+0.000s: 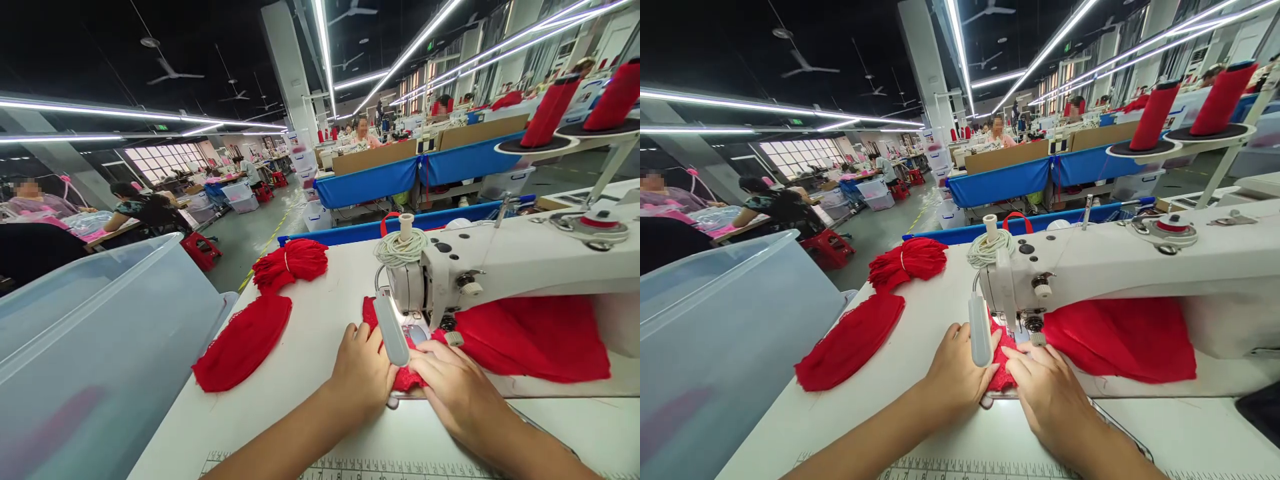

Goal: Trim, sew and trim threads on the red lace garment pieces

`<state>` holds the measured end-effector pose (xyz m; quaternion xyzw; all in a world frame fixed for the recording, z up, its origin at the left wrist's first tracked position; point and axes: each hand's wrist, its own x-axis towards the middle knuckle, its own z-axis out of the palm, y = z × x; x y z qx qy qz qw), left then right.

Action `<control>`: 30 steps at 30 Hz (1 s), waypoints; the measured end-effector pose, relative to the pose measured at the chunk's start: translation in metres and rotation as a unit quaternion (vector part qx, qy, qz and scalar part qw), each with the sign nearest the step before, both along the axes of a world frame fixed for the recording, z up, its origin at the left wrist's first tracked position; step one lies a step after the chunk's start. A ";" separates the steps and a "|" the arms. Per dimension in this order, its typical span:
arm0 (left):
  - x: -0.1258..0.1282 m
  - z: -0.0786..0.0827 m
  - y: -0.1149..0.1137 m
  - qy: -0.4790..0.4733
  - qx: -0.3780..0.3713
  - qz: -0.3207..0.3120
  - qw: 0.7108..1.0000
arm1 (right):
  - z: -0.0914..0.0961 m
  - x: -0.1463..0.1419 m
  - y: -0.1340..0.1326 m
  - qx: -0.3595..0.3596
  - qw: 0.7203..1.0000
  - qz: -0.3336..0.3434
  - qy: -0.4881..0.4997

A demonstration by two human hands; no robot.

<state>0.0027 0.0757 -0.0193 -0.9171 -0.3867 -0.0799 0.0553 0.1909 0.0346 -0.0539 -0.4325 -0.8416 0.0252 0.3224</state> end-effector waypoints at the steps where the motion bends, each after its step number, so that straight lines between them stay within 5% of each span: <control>1: 0.001 -0.001 0.000 0.001 0.000 0.002 1.000 | 0.001 0.000 -0.001 -0.005 1.000 0.000 0.005; 12: 0.012 -0.002 -0.013 0.012 0.020 0.008 1.000 | 0.001 -0.001 -0.003 0.002 1.000 0.005 0.003; 24: 0.011 -0.006 0.009 -0.065 -0.036 0.007 0.997 | -0.001 -0.002 0.000 0.020 0.998 -0.063 0.009; 30: 0.010 -0.010 -0.004 -0.047 0.034 -0.015 0.998 | 0.003 -0.002 -0.002 0.039 0.997 -0.067 -0.001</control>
